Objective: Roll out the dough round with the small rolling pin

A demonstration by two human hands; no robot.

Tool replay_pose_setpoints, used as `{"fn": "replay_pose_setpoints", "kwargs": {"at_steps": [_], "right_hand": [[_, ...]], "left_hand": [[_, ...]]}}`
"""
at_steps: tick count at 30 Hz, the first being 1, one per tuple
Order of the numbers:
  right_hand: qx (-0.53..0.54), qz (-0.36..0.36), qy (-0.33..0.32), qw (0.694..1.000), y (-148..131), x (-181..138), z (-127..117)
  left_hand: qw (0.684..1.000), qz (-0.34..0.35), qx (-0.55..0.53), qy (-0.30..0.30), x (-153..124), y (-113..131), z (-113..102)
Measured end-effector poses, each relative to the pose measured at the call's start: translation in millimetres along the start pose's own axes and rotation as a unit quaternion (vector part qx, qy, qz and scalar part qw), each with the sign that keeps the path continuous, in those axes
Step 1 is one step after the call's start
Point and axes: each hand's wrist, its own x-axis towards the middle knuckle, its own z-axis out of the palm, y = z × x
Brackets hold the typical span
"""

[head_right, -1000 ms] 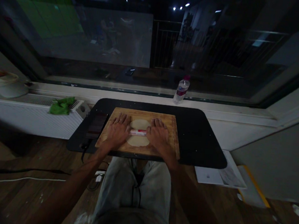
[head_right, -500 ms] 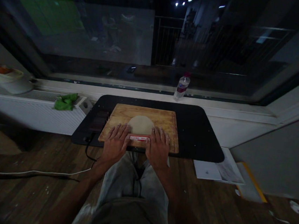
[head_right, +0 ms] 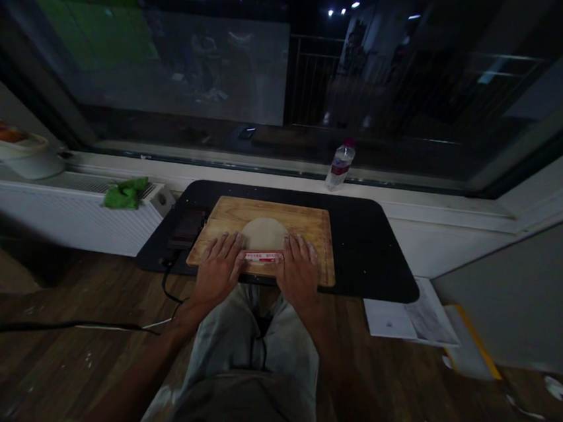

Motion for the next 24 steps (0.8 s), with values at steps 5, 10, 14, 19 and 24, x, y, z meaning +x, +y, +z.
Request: {"fn": "replay_pose_setpoints", "kwargs": {"at_steps": [5,10,14,19,24], "right_hand": [[-0.003,-0.007,-0.047,0.999,9.8,40.9,-3.0],[-0.004,-0.003,-0.050,0.999,16.2,80.2,8.1],[-0.006,0.004,-0.077,0.997,20.5,112.9,16.7],[-0.002,0.027,-0.102,0.994,20.1,129.4,17.0],[0.036,-0.052,-0.055,0.996,28.9,103.9,3.2]], "left_hand": [[1.000,-0.022,0.017,0.006,25.6,-2.7,3.0],[0.998,-0.041,0.035,0.023,55.4,-7.6,5.9],[0.998,-0.043,0.046,0.007,78.4,-12.5,1.7],[0.997,-0.051,0.046,-0.022,91.1,-16.1,-3.7],[0.998,-0.033,0.049,-0.032,89.9,-17.9,-5.6]]}}
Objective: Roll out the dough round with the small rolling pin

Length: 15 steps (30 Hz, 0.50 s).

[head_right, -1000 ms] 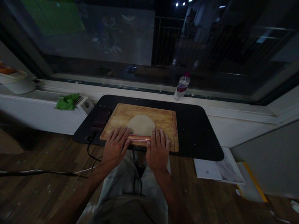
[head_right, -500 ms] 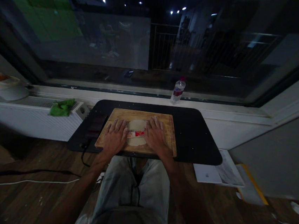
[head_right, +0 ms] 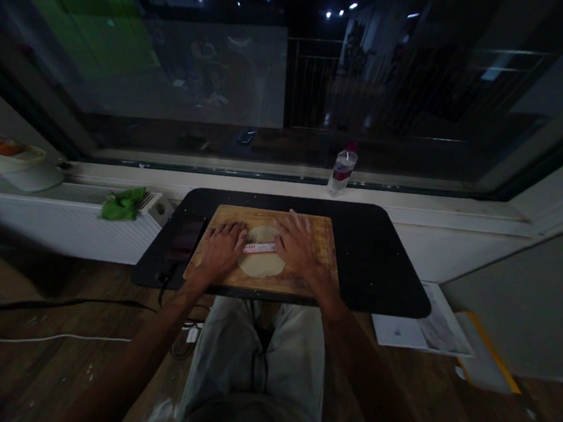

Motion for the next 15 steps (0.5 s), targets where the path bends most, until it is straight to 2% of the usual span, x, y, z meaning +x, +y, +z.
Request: {"fn": "replay_pose_setpoints", "kwargs": {"at_steps": [3,7,9,11,13,15], "right_hand": [[0.033,-0.052,0.011,0.998,7.9,-21.0,-11.2],[0.046,-0.072,-0.026,0.996,14.1,-35.1,-18.9],[0.036,-0.058,-0.042,0.997,15.4,-38.5,-16.7],[0.015,-0.030,-0.034,0.999,17.3,-42.3,-11.0],[-0.007,0.011,-0.004,1.000,20.6,-47.2,-3.9],[-0.024,0.054,0.033,0.998,24.7,-51.8,2.4]], "left_hand": [[1.000,0.004,0.000,-0.005,3.3,-1.3,-2.1],[0.999,0.013,-0.022,-0.024,12.6,-3.0,-5.9],[0.999,0.009,-0.036,-0.007,12.6,-4.3,-5.8],[0.997,-0.015,-0.062,0.045,5.2,-6.2,-2.2],[0.988,-0.037,-0.104,0.103,-9.8,-7.9,5.0],[0.984,-0.023,-0.138,0.109,-28.6,-8.1,13.9]]}}
